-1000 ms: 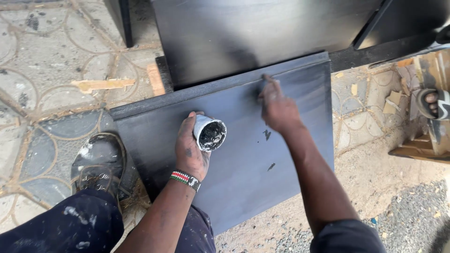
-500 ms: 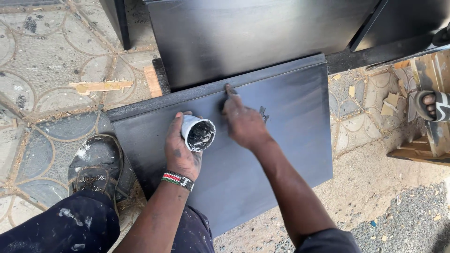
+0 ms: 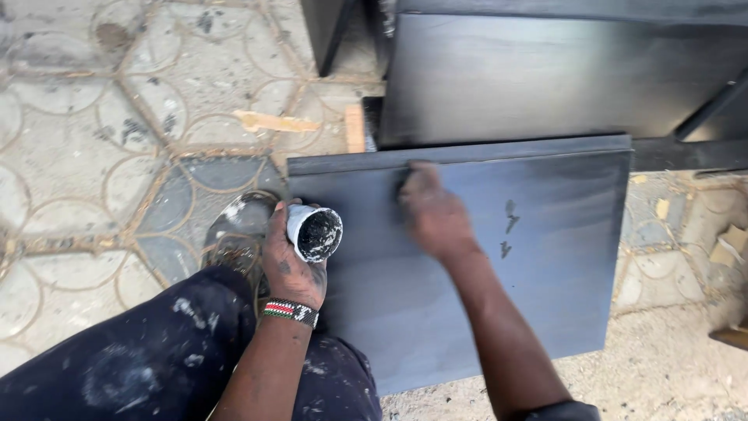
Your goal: The person uses a putty knife to scoop a dark filler from a small container and applies it to gaps and holes on a black wooden board. The person repeatedly scoops the filler and spreads it into the seams and a circular hole on the board's edge.
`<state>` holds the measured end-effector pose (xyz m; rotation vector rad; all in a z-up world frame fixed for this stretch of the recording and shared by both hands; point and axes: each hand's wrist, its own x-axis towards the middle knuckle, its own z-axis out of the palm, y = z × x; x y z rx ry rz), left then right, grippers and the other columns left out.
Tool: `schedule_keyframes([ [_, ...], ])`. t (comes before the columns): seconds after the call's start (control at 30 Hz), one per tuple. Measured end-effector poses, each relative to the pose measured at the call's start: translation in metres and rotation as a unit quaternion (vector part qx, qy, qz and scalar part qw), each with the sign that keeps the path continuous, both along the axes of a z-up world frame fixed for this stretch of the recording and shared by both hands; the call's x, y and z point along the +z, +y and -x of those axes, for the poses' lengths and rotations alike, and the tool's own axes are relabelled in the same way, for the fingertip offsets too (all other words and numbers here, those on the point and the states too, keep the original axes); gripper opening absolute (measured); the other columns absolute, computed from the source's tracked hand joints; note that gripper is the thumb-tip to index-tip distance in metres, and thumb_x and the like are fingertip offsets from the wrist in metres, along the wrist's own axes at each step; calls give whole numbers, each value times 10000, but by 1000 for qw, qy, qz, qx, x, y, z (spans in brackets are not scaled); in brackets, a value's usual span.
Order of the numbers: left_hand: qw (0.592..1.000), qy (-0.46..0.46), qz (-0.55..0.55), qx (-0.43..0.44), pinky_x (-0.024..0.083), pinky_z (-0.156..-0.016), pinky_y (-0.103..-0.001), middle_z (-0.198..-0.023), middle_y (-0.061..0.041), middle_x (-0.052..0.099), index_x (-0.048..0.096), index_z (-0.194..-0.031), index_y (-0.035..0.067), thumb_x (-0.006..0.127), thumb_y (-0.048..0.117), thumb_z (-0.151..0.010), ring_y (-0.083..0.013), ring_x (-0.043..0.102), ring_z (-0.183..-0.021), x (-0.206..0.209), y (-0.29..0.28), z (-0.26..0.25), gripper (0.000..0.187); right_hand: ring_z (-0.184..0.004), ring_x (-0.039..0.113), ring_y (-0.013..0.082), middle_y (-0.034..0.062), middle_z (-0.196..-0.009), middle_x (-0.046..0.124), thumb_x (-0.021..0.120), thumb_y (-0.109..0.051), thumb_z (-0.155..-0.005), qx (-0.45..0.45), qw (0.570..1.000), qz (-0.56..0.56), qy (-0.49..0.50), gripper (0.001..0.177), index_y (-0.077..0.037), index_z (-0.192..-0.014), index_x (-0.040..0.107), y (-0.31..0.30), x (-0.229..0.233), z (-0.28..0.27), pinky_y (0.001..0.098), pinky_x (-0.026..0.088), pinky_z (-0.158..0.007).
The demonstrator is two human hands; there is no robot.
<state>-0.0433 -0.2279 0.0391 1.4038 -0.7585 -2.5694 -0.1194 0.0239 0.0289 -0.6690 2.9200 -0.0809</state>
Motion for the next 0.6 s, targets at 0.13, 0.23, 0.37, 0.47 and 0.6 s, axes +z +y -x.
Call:
schedule_keyframes([
  [0.13, 998, -2, 7, 63, 776, -823, -423, -1054, -154, 847, 795, -1242, 122, 744, 401, -1156, -275, 854, -941, -21, -6, -15, 296, -961, 866, 589, 270, -1517, 778, 569, -368, -1191, -75, 996, -54, -15, 451, -103, -1505, 755, 45, 18, 14, 762, 652, -831],
  [0.23, 990, -32, -31, 132, 760, -804, -369, -1031, -78, 821, 800, -1180, 138, 779, 362, -1124, -217, 824, -919, -11, -12, -18, 231, -1096, 788, 645, -37, -1699, 543, 727, -384, -1164, -181, 977, 96, -62, 106, -314, -1216, 667, 41, -18, 31, 725, 649, -1001],
  [0.37, 981, -33, -63, 183, 766, -849, -358, -1036, -42, 785, 789, -1117, 154, 798, 338, -1111, -198, 813, -940, 1, -24, -26, 184, -1261, 772, 570, 98, -1550, 655, 690, -331, -1185, -56, 977, 172, -114, 101, -238, -1188, 650, -60, 4, 19, 717, 644, -1004],
  [0.47, 980, -49, -56, 183, 761, -848, -342, -1033, -41, 780, 789, -1112, 152, 792, 348, -1113, -188, 806, -931, 0, -24, -32, 196, -1388, 755, 443, 55, -1550, 702, 723, -321, -1180, -22, 952, 257, -164, 93, -251, -1218, 673, -105, 2, 21, 596, 636, -1104],
  [0.6, 982, -10, -60, 178, 769, -903, -390, -1121, -100, 847, 842, -1167, 140, 747, 344, -1126, -240, 851, -1031, -24, -18, -34, 229, -869, 847, 388, 179, -1318, 753, 760, -229, -1197, -124, 902, 401, -105, 122, -144, -1285, 757, -85, 8, 7, 467, 723, -739],
])
